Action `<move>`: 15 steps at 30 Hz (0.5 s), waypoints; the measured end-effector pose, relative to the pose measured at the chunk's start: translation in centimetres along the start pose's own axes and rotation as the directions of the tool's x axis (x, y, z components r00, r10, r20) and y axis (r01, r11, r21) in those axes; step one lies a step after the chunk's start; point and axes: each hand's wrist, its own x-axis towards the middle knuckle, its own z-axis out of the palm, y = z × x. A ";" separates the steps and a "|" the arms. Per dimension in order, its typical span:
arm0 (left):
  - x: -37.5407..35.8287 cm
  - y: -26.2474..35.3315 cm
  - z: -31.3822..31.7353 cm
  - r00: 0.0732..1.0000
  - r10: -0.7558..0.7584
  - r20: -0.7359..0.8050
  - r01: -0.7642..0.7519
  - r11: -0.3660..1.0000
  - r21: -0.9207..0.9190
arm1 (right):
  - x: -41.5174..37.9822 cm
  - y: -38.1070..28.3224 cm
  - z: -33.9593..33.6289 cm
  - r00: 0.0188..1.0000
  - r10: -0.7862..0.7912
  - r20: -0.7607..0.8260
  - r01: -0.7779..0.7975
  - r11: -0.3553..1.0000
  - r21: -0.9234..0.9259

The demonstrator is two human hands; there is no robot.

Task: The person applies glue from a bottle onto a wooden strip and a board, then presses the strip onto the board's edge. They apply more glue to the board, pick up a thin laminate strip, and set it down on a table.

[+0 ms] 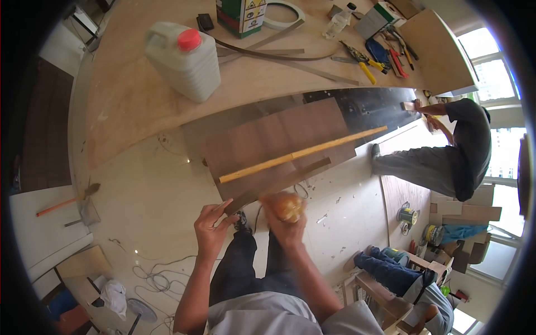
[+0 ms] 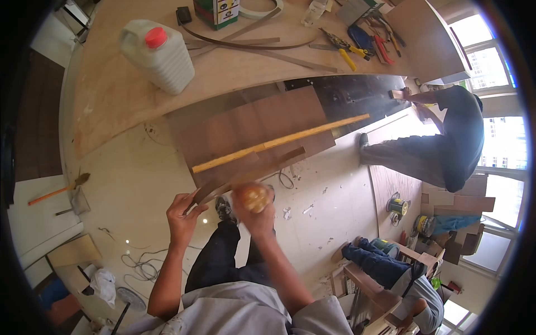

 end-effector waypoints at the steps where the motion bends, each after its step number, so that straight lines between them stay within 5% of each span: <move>1: 0.0 0.1 -0.1 1.000 0.000 0.004 0.000 1.000 0.016 | 1.3 0.4 -0.8 0.999 0.044 -0.029 -0.043 0.998 0.034; 3: -0.1 0.0 -0.4 1.000 -0.007 0.001 0.007 1.000 0.018 | 3.7 0.7 -2.6 0.983 0.115 -0.141 -0.106 0.992 0.076; 5: -0.2 -0.1 -0.4 1.000 -0.018 -0.007 0.018 1.000 -0.014 | 6.3 2.9 -4.7 0.931 -0.291 -0.220 0.261 0.953 -0.154; 7: -0.3 -0.2 -0.7 0.999 -0.041 -0.002 0.041 0.997 -0.057 | 7.6 4.7 -6.1 0.956 0.007 -0.294 0.080 0.956 0.281; 11: -0.8 2.4 -2.1 0.998 -0.060 0.030 0.064 0.983 -0.174 | 8.0 5.0 -11.4 0.837 0.402 -0.371 0.043 0.628 0.777; 12: -1.0 2.9 -2.4 0.997 -0.067 0.023 0.071 0.972 -0.222 | 7.3 6.9 -12.8 0.889 0.180 -0.421 0.008 0.913 0.408; 13: -1.5 3.2 -2.9 0.997 -0.078 0.016 0.079 0.960 -0.268 | 6.5 8.9 -14.1 0.892 -0.050 -0.448 0.031 0.998 -0.050; 14: -2.3 3.5 -3.6 0.996 -0.092 0.006 0.089 0.947 -0.310 | 6.6 9.2 -15.5 0.847 0.281 -0.451 -0.008 0.856 0.517; 15: -3.0 3.3 -4.6 0.997 -0.082 0.005 0.080 0.942 -0.325 | 7.0 9.5 -16.9 0.793 0.553 -0.253 0.002 0.415 0.910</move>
